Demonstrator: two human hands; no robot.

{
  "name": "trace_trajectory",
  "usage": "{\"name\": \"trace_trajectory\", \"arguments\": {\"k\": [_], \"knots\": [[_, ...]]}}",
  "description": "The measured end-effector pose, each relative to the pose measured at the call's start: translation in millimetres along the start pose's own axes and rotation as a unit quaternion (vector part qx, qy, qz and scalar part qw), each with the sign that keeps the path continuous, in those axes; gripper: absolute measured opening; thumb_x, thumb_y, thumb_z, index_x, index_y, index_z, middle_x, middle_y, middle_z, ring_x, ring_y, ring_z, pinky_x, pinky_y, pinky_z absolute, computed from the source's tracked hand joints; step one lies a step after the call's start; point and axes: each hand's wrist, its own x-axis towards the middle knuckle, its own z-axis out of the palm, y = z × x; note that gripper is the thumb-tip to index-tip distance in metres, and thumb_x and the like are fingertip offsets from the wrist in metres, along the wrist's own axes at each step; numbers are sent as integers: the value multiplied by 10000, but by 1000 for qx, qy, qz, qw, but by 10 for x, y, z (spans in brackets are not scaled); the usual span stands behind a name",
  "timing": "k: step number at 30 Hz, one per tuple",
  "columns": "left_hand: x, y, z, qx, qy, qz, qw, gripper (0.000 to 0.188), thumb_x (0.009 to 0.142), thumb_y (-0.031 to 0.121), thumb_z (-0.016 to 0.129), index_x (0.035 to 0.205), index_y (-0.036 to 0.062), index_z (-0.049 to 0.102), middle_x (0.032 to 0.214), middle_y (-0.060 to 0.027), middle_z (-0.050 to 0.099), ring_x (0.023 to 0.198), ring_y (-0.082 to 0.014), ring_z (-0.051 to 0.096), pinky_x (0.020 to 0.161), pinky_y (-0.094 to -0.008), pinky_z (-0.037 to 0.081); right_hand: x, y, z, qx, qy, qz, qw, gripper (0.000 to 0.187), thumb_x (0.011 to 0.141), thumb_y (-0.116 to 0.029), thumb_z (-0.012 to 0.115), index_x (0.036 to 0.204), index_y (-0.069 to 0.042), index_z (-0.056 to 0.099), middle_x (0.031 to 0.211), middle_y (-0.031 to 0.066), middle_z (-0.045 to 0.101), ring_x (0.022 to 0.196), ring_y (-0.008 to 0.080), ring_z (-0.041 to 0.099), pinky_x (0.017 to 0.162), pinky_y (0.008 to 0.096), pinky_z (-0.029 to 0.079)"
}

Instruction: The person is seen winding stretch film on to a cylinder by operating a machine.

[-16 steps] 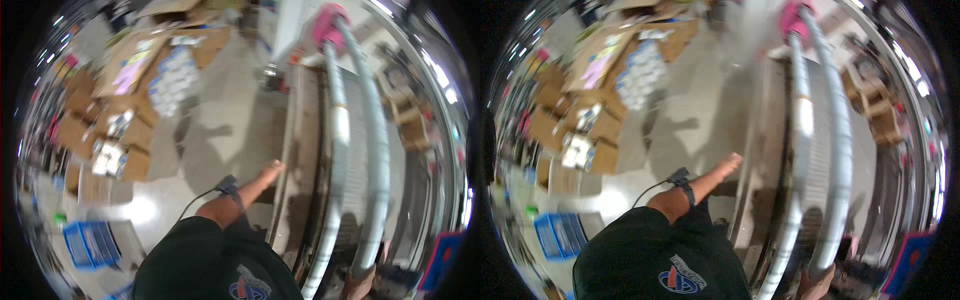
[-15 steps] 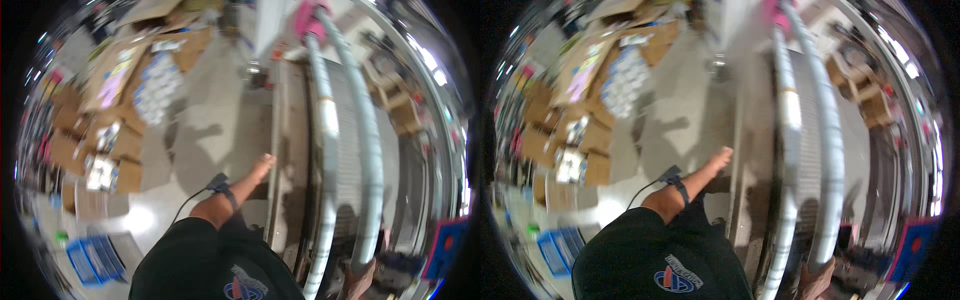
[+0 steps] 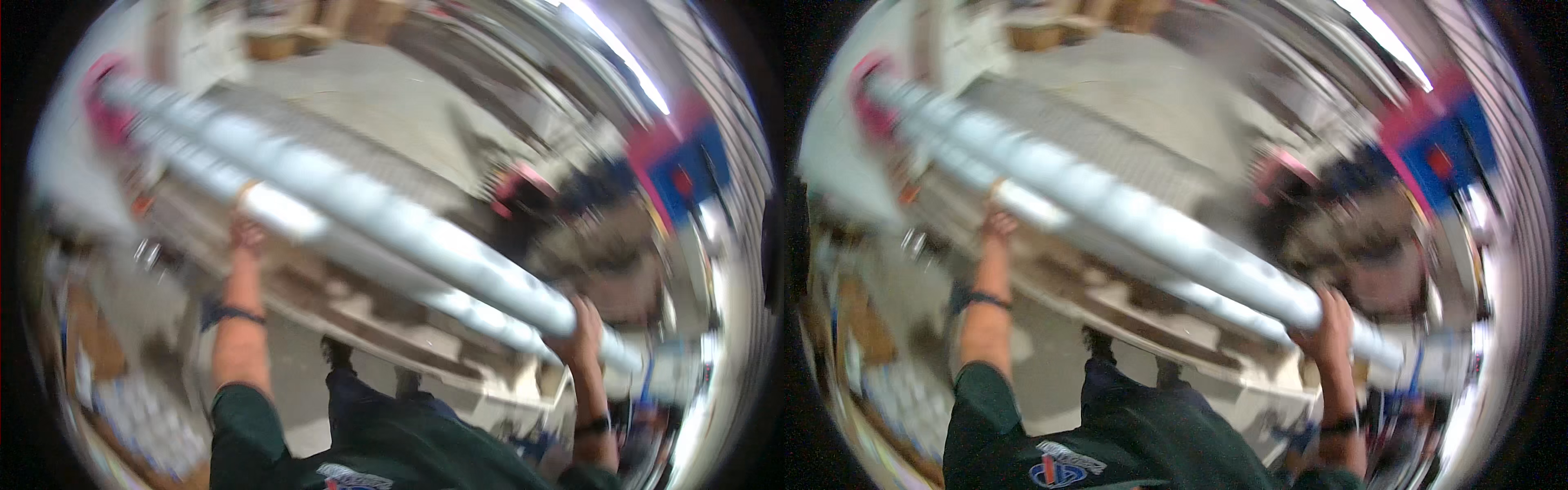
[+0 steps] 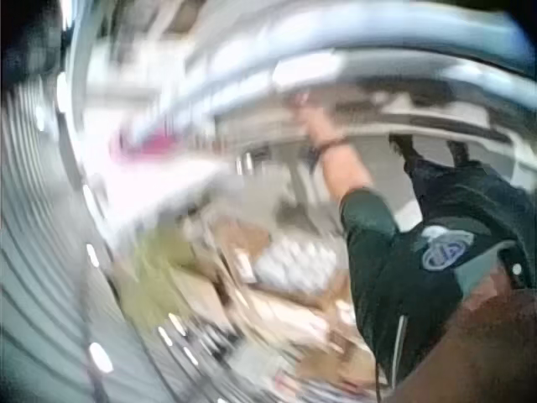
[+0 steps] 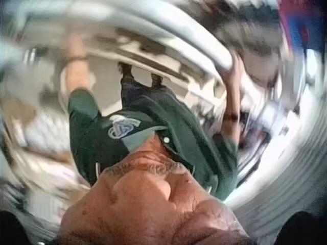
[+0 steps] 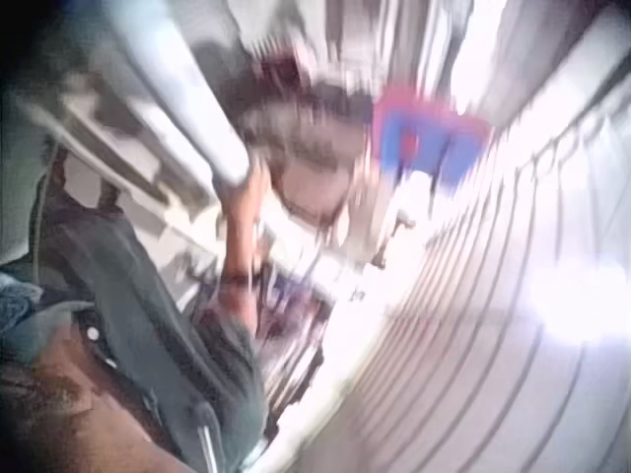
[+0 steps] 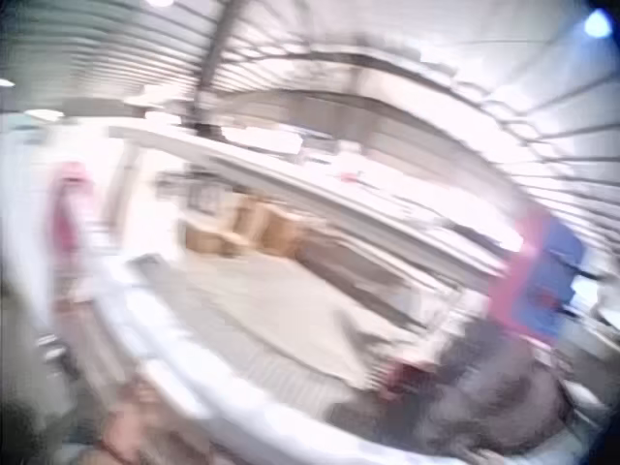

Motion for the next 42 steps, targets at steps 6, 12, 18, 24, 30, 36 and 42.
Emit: {"name": "trace_trajectory", "arguments": {"k": [6,12,18,24,30,36,42], "knots": [[235,123,474,90,-265,34,959,574,918,320,487,1311,-82,369,1261,-197,474,1159,-317,482,999,-444,431,-56,281,-74,63,82,-77,992,722,559,-344,806,1158,-64,514,1052,121,556,1021,318,533,909,413,413],[-753,-623,720,125,-283,-92,946,530,945,411,411,1353,74,405,1299,-125,496,1183,-290,488,965,-437,429,-113,389,-87,84,126,-104,983,649,541,-416,799,1017,-68,530,932,102,546,908,280,547,815,387,427],[-2649,-2254,1292,177,-327,-56,926,629,851,576,472,1278,115,482,1192,-89,541,1029,-259,543,550,-292,476,-360,592,60,142,201,-123,961,590,501,-357,786,949,-75,526,894,90,537,891,277,539,806,390,422],[-4293,-2941,1761,113,-297,-294,901,609,842,554,444,1240,100,519,1162,-110,567,1023,-294,566,644,-356,495,-1023,524,363,308,385,-135,860,550,564,-245,785,1024,-76,534,1016,103,545,1041,290,498,871,441,411],[-4729,-3125,2231,142,-238,-245,929,552,846,461,406,1212,78,559,1173,-143,597,1033,-359,593,805,-459,518,-2312,1561,1279,378,63,30,923,591,648,-171,739,1168,-50,485,1105,150,523,1052,327,512,871,435,438],[-4687,-3331,2236,166,-156,-154,962,593,793,498,479,1204,82,574,1214,-147,582,1064,-365,578,809,-465,516,-2977,2580,1641,316,-36,210,924,549,715,-186,707,1191,-43,475,1086,147,519,1048,336,501,887,436,426],[-4382,-3507,2263,209,-70,-108,969,640,778,553,513,1225,99,572,1239,-142,573,1087,-378,563,852,-505,486,-2773,3364,1821,262,-62,235,934,532,721,-212,682,1186,-32,495,1071,146,533,1046,327,513,879,428,429]]}}
